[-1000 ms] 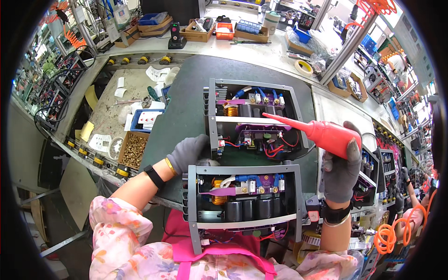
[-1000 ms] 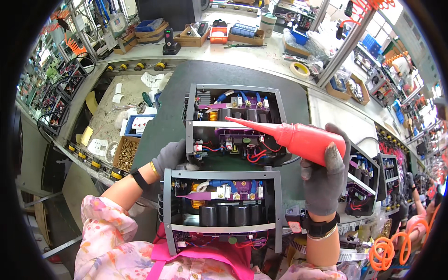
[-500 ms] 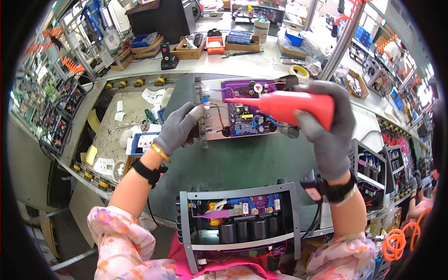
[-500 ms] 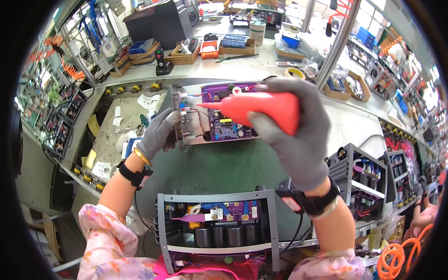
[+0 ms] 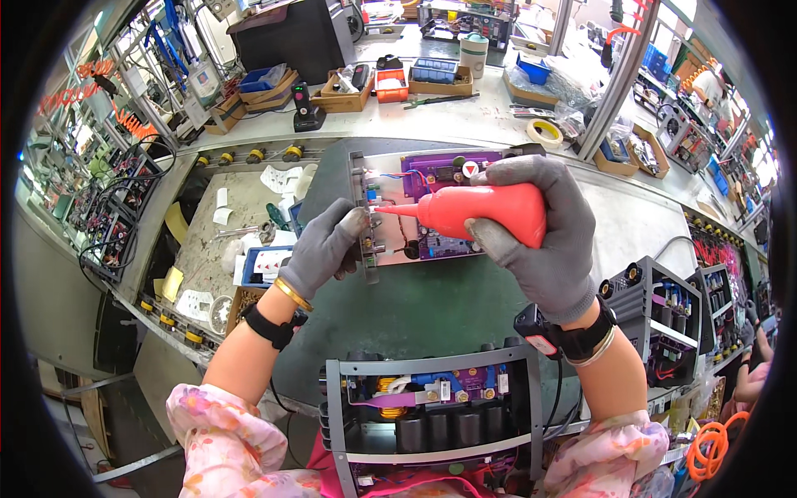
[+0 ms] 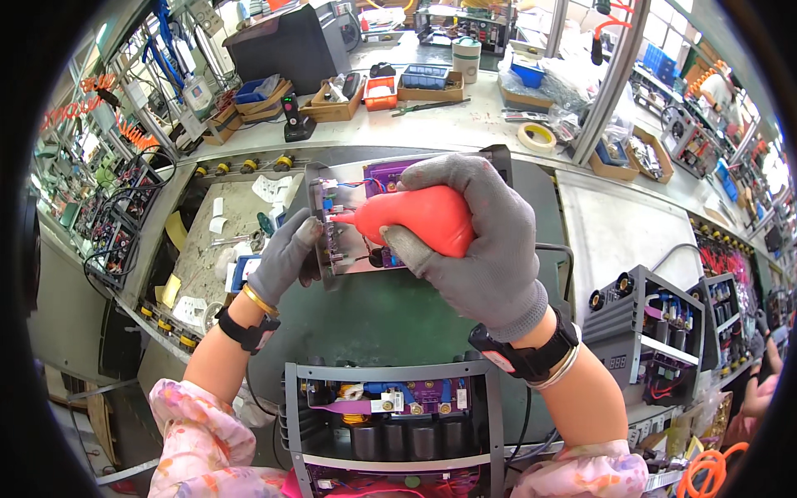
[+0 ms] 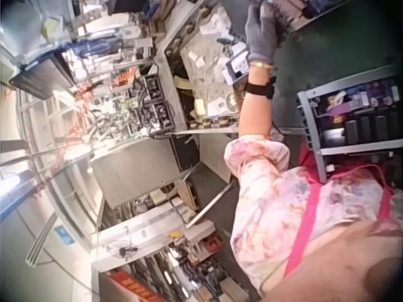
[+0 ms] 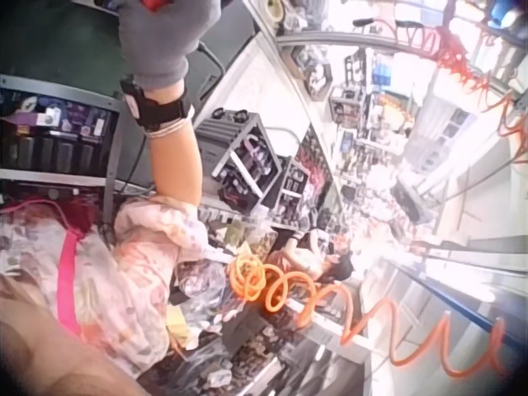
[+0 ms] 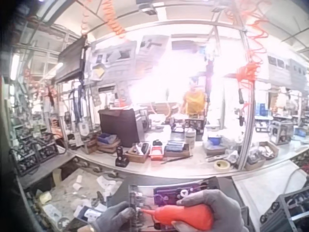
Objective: The person is assembling electronic components into a metal chassis using an air duster and pneumatic screwdriver.
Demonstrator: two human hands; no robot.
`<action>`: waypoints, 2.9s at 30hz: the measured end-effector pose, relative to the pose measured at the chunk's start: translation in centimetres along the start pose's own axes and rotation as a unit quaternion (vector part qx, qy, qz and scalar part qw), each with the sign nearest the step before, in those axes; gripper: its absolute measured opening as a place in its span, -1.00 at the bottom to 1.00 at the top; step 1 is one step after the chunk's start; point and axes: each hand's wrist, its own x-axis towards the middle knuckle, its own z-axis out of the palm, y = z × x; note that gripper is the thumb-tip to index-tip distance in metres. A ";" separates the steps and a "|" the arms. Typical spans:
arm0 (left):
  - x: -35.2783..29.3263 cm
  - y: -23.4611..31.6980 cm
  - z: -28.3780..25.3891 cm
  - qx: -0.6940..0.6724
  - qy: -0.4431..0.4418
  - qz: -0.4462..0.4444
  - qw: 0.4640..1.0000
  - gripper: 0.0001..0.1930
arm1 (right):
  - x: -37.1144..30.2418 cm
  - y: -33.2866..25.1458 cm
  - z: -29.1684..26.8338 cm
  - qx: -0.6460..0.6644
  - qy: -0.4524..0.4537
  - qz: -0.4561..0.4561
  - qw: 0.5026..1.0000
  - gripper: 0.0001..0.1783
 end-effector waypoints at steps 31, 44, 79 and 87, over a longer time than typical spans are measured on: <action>2.2 2.0 1.1 -0.138 -0.040 -0.100 0.985 -0.14 | -4.1 -2.3 -6.2 0.099 0.204 0.028 0.974 -0.48; -15.5 -3.8 -0.1 -0.041 0.009 -0.095 0.995 -0.48 | -13.0 -14.8 -5.9 -0.005 -0.144 -0.050 0.988 -0.46; -27.5 -8.1 5.8 0.130 -0.058 0.258 0.956 -0.25 | -19.5 -16.2 1.4 -0.175 0.069 -0.044 0.981 -0.34; -28.1 -8.2 6.6 0.069 -0.050 0.143 0.986 -0.21 | -25.4 -19.1 -7.9 -0.125 0.355 0.156 0.913 -0.41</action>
